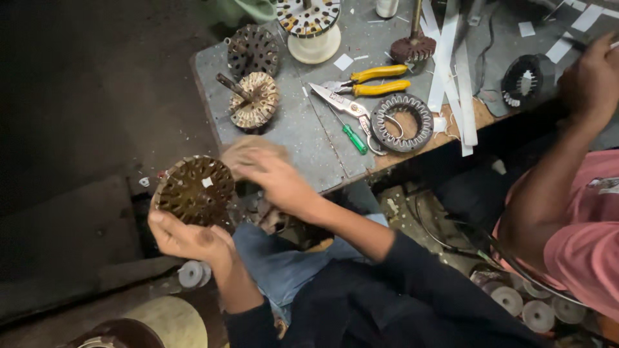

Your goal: The person inserts small white rectangular pieces into the slots of a circular stator core, rotates the core to access different slots, and uses a green-handled tool to press the pieces into place. The person also wipes the core with a cloth and handles multiple similar cores on the table.

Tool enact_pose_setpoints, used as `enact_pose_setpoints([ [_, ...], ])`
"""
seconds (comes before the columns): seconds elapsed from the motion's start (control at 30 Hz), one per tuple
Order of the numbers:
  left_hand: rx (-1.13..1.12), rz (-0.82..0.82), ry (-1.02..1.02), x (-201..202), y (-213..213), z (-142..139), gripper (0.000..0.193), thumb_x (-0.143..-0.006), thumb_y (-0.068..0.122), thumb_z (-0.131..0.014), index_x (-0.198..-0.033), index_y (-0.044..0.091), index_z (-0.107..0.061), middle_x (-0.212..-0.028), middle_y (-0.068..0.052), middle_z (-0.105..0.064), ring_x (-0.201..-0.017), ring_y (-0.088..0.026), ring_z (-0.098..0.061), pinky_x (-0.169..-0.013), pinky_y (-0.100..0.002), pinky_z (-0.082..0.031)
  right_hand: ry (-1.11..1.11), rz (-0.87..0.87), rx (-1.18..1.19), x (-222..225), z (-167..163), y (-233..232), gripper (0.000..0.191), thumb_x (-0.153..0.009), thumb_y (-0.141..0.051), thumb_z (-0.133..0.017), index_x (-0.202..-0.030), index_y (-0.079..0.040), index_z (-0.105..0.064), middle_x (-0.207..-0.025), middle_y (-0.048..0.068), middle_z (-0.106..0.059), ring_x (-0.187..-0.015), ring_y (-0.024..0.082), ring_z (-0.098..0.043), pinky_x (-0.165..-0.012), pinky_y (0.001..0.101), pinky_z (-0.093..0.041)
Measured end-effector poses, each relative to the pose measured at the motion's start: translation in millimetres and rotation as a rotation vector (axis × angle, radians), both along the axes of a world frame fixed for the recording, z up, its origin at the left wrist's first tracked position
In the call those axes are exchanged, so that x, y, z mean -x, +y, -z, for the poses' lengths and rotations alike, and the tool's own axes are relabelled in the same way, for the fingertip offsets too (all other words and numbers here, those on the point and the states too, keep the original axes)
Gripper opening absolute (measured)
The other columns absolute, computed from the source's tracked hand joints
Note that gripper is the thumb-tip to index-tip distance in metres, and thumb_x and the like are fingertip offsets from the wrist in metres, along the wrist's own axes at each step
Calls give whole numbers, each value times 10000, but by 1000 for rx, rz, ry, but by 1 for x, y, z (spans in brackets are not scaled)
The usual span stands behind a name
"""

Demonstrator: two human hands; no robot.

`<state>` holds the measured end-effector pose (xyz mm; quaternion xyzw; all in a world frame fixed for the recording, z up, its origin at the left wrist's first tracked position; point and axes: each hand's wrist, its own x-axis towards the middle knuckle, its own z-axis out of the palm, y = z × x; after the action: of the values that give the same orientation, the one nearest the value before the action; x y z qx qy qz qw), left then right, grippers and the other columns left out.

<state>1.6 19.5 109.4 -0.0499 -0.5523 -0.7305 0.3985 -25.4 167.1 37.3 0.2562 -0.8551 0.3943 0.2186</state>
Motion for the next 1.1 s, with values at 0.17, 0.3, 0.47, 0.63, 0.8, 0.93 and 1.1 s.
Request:
enact_pose_setpoints([
  [0.17, 440, -169, 193, 11, -7, 24, 611, -1062, 573, -508, -1201, -20, -552, -1211, -116, -641, -1122, -196, -668, -1028, -360, -591, 171, 278, 115, -51, 8, 76, 621, -721, 124, -548, -1316, -32, -631, -1376, 222, -630, -1338, 395, -595, -1122, 463, -509],
  [0.3, 283, -90, -432, 30, 4, 64, 294, -1051, 225, -605, -1190, -1, -732, -1222, -121, -747, -1168, -241, -692, -1083, -355, -511, 47, 338, 515, -69, 11, 79, 257, -982, 63, -495, -1178, 20, -656, -1331, 216, -689, -1271, 347, -651, -1146, 387, -478],
  [0.47, 259, 28, -354, 42, 36, 87, 295, -1050, 205, -649, -1217, -24, -733, -1265, -161, -723, -1282, -267, -636, -1135, -375, -443, 47, 346, 685, -56, -15, 60, 246, -967, -28, -582, -1198, -29, -667, -1405, 222, -603, -1315, 331, -595, -1140, 371, -475],
  [0.63, 251, 57, -395, 48, 37, 89, 297, -1045, 221, -634, -1212, -13, -708, -1243, -142, -734, -1223, -253, -676, -1092, -356, -492, 233, 160, 84, -4, -26, 29, 388, -898, 85, -684, -1253, -68, -717, -1277, 147, -664, -1205, 317, -639, -1063, 404, -531],
  [0.8, 286, 50, -382, 49, 39, 90, 284, -1056, 192, -637, -1207, -35, -716, -1245, -157, -734, -1248, -273, -659, -1130, -368, -461, -9, 288, -119, -24, -13, 26, 551, -757, 105, -655, -1277, -57, -740, -1167, 136, -683, -1050, 359, -633, -929, 433, -530],
  [0.93, 268, 77, -350, 49, 41, 86, 280, -1070, 183, -619, -1216, -39, -707, -1252, -165, -728, -1279, -280, -639, -1157, -375, -435, -6, 293, -23, -39, -20, 44, 464, -825, 98, -675, -1236, -108, -733, -1188, 99, -693, -1070, 321, -647, -944, 409, -534],
  [1.1, 269, 71, -424, 47, 40, 84, 288, -1062, 199, -620, -1212, -28, -714, -1215, -141, -744, -1223, -250, -664, -1122, -360, -467, 112, 262, 47, -19, -23, 38, 522, -809, 143, -651, -1284, -63, -716, -1289, 152, -648, -1147, 359, -626, -988, 411, -532],
])
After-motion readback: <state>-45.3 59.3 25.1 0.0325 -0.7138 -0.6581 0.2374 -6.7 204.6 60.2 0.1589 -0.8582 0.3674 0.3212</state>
